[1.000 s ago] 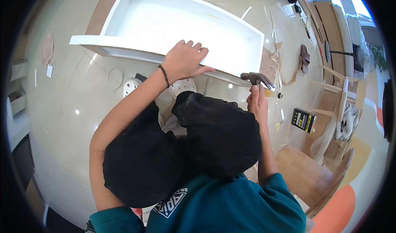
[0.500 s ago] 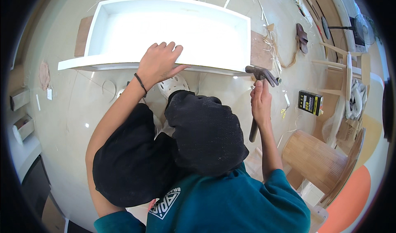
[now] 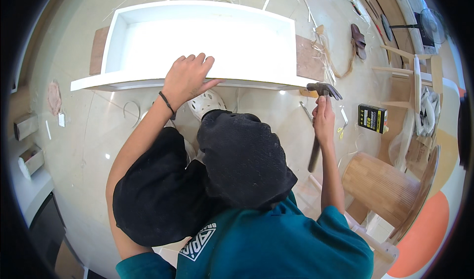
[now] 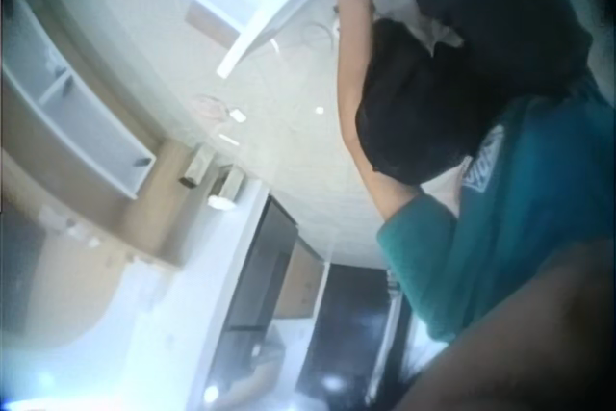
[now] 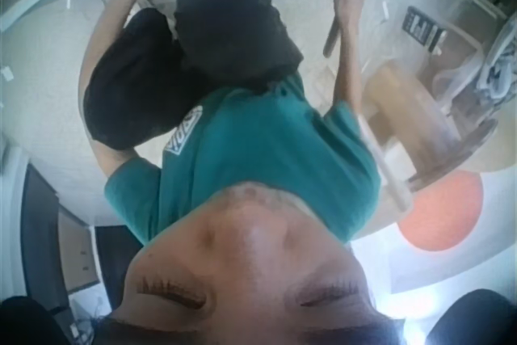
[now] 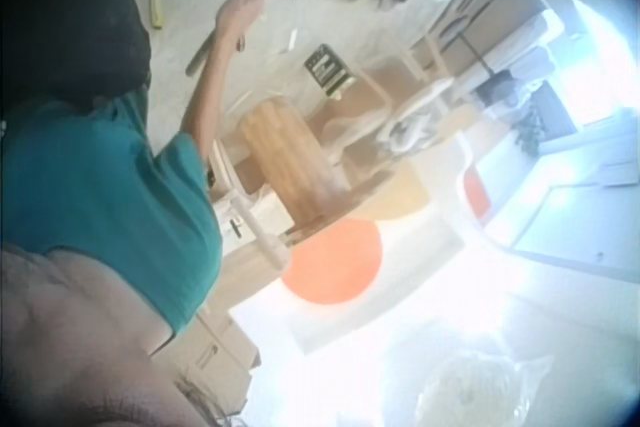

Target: The person assembles a white drawer unit on the floor, using a hammer to tap edges and a utility knife to trim excess material. They handle the drawer, hammer, and utility knife while working on the floor.

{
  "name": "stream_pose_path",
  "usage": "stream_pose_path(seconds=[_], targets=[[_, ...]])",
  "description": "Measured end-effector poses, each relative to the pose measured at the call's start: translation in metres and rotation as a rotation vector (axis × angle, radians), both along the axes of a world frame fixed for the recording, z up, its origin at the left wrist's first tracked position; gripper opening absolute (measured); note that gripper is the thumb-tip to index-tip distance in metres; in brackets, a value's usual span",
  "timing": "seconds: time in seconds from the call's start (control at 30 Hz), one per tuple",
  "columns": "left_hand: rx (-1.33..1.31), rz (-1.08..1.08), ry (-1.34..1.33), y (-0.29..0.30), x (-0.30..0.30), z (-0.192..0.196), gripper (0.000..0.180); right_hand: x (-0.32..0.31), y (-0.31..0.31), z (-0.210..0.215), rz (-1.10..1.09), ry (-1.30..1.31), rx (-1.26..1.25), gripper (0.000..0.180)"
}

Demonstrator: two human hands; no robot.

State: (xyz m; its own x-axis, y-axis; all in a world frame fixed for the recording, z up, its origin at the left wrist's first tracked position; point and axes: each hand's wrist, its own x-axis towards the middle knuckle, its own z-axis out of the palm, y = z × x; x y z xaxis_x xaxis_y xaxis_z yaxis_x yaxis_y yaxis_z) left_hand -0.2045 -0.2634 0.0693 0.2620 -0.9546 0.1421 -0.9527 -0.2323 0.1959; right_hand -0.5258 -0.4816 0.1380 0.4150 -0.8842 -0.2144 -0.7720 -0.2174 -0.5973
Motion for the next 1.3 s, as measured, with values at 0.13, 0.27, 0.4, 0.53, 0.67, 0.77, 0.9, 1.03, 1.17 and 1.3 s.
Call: stream_pose_path(seconds=[0.13,0.27,0.4,0.53,0.67,0.77,0.9,1.03,1.17,1.3], targets=[[-0.001,0.013,0.012,0.000,0.000,0.000,0.057,-0.005,-0.010,-0.004,-0.034,-0.046,0.004,0.049],[0.045,0.006,0.016,-0.001,0.000,0.001,0.058,-0.007,-0.014,-0.006,-0.119,-0.107,0.052,0.042],[0.027,0.009,0.016,0.000,0.001,0.002,0.059,-0.005,-0.018,-0.003,-0.115,-0.123,0.079,0.048],[0.027,0.013,0.017,0.000,0.000,0.003,0.059,-0.003,-0.021,-0.002,-0.146,-0.132,0.105,0.047],[0.068,0.019,0.033,-0.001,-0.001,0.004,0.058,-0.002,-0.025,-0.002,-0.207,-0.177,0.116,0.047],[0.030,0.016,0.028,-0.001,-0.001,0.005,0.057,-0.002,-0.030,-0.002,-0.186,-0.103,0.125,0.046],[0.023,0.012,0.036,0.000,0.000,0.004,0.056,-0.002,-0.036,-0.003,-0.166,-0.140,0.095,0.046],[0.035,0.007,0.033,0.000,0.000,0.003,0.055,-0.005,-0.036,-0.002,-0.154,-0.127,0.082,0.045],[0.020,0.008,0.060,0.000,0.001,0.003,0.054,-0.009,-0.032,0.001,-0.210,-0.063,0.112,0.045],[-0.032,-0.007,0.009,0.000,0.002,0.002,0.051,-0.010,-0.024,0.002,-0.178,-0.102,0.044,0.046]])
